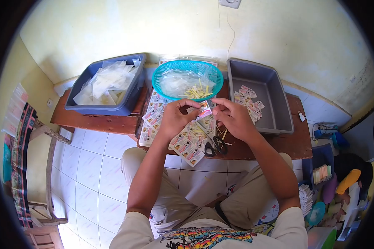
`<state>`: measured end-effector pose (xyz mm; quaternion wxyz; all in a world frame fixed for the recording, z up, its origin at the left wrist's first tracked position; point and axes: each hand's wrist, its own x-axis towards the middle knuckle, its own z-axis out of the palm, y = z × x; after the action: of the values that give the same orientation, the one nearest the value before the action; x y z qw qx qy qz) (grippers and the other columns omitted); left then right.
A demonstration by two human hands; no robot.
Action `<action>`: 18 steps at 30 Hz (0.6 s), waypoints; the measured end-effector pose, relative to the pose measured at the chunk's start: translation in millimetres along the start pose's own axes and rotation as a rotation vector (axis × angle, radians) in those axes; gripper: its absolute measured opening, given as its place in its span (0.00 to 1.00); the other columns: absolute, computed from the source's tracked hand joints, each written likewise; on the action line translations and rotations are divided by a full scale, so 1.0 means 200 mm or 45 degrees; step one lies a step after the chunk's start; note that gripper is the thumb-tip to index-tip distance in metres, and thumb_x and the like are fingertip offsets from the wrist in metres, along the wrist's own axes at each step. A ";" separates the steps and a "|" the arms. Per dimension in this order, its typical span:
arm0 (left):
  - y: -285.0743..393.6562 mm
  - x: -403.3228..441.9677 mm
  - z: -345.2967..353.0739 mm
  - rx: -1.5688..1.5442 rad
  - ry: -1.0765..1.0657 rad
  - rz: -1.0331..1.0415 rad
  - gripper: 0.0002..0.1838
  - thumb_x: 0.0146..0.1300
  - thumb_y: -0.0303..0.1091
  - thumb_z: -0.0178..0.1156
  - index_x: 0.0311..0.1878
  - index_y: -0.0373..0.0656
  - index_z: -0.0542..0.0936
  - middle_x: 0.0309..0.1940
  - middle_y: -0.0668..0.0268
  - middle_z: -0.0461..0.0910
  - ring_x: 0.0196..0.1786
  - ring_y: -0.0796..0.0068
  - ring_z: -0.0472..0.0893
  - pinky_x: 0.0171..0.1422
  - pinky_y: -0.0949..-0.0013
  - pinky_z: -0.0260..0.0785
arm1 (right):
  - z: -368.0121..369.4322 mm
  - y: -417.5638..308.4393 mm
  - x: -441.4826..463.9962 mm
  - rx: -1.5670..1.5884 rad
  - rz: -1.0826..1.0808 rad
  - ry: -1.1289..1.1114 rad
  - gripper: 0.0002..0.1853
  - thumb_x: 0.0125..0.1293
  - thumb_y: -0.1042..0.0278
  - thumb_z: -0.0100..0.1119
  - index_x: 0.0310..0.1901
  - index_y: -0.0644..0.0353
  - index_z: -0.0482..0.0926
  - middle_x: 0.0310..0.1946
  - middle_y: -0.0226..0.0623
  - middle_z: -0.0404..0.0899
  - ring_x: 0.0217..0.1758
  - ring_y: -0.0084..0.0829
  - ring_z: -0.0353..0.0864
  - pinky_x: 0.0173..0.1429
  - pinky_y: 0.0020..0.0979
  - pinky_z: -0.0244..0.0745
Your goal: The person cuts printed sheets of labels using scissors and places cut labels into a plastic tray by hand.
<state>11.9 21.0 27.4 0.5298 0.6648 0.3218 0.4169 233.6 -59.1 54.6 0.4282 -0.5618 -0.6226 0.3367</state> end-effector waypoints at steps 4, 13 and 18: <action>0.04 -0.01 0.02 0.146 -0.129 -0.151 0.11 0.66 0.22 0.74 0.52 0.35 0.89 0.41 0.67 0.89 0.37 0.89 0.81 0.41 0.80 0.72 | 0.01 0.11 0.03 0.204 0.176 -0.080 0.20 0.74 0.69 0.67 0.64 0.69 0.82 0.38 0.40 0.90 0.36 0.23 0.90 0.42 0.28 0.86; 0.08 -0.06 0.06 0.522 -0.033 0.366 0.21 0.59 0.28 0.81 0.56 0.40 0.89 0.52 0.63 0.90 0.48 0.73 0.88 0.51 0.70 0.80 | 0.08 0.13 -0.02 0.310 0.151 0.007 0.16 0.73 0.73 0.69 0.56 0.74 0.83 0.36 0.41 0.91 0.34 0.21 0.89 0.41 0.26 0.86; 0.11 -0.11 0.05 0.666 0.049 0.594 0.27 0.53 0.27 0.83 0.59 0.42 0.88 0.57 0.58 0.89 0.59 0.58 0.88 0.62 0.59 0.81 | 0.12 0.08 -0.02 0.479 0.189 0.005 0.16 0.74 0.72 0.69 0.56 0.74 0.84 0.38 0.41 0.91 0.34 0.22 0.89 0.40 0.26 0.86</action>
<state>11.3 -7.3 43.2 0.2257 0.8256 0.2672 0.4427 218.2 -59.3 30.5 0.5008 -0.5170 -0.5046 0.4767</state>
